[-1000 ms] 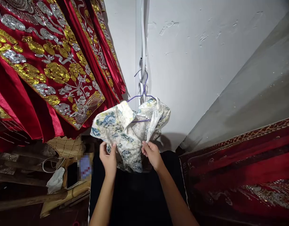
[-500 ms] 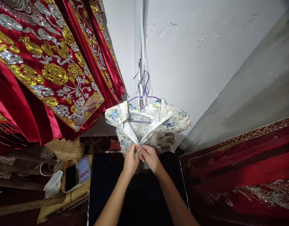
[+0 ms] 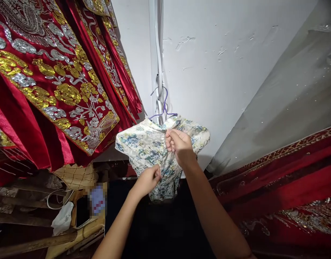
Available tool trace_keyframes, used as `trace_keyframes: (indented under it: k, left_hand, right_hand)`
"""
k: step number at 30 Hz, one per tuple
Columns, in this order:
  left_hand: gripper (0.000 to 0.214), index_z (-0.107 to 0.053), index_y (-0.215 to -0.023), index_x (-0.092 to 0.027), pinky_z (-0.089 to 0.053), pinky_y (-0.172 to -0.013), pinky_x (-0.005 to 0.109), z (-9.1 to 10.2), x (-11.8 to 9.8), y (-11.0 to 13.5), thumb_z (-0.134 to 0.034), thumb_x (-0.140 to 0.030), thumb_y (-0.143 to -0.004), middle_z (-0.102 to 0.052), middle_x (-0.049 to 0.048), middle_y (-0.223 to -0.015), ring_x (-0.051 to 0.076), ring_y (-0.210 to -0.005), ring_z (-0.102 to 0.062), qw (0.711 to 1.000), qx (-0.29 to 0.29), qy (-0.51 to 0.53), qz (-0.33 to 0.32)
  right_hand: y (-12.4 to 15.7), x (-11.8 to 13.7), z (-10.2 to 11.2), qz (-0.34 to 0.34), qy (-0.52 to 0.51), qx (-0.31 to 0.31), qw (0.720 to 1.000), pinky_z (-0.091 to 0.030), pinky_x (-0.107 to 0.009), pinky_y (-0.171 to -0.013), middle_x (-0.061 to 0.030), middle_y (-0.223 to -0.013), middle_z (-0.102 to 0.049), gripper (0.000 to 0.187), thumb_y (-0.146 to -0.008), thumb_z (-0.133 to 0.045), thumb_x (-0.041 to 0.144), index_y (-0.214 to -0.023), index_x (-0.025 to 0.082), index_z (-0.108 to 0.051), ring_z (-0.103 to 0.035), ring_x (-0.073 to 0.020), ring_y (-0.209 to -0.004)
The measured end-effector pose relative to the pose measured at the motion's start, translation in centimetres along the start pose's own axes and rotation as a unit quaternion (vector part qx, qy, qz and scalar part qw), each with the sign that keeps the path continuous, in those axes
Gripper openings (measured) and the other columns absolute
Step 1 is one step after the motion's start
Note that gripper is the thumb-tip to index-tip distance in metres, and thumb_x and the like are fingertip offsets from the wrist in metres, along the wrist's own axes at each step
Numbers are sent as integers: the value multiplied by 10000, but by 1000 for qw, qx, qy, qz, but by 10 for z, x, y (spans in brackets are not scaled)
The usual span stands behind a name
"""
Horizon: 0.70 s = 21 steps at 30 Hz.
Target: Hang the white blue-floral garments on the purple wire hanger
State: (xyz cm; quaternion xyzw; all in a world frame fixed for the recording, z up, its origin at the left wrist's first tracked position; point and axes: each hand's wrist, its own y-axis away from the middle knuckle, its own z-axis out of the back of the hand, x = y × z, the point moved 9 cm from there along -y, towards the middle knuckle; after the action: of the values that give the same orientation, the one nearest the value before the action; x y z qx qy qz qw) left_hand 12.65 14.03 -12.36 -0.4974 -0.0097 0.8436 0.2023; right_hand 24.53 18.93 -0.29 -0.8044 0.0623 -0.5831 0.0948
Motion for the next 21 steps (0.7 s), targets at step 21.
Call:
trace_keyframes:
  k: [21]
  left_hand:
    - [136,-662,-953,-174,-468,-874,267,184,-27,5,-617,-298,-923,-664,19,-884,141,-863,-620,804,-510,268,-149]
  right_hand:
    - [37,-94,25,25,195,34,980,-242,-265,-513,33,-560,-404,295,-887,-535,402,-681,194,-575,-354,-122,-526]
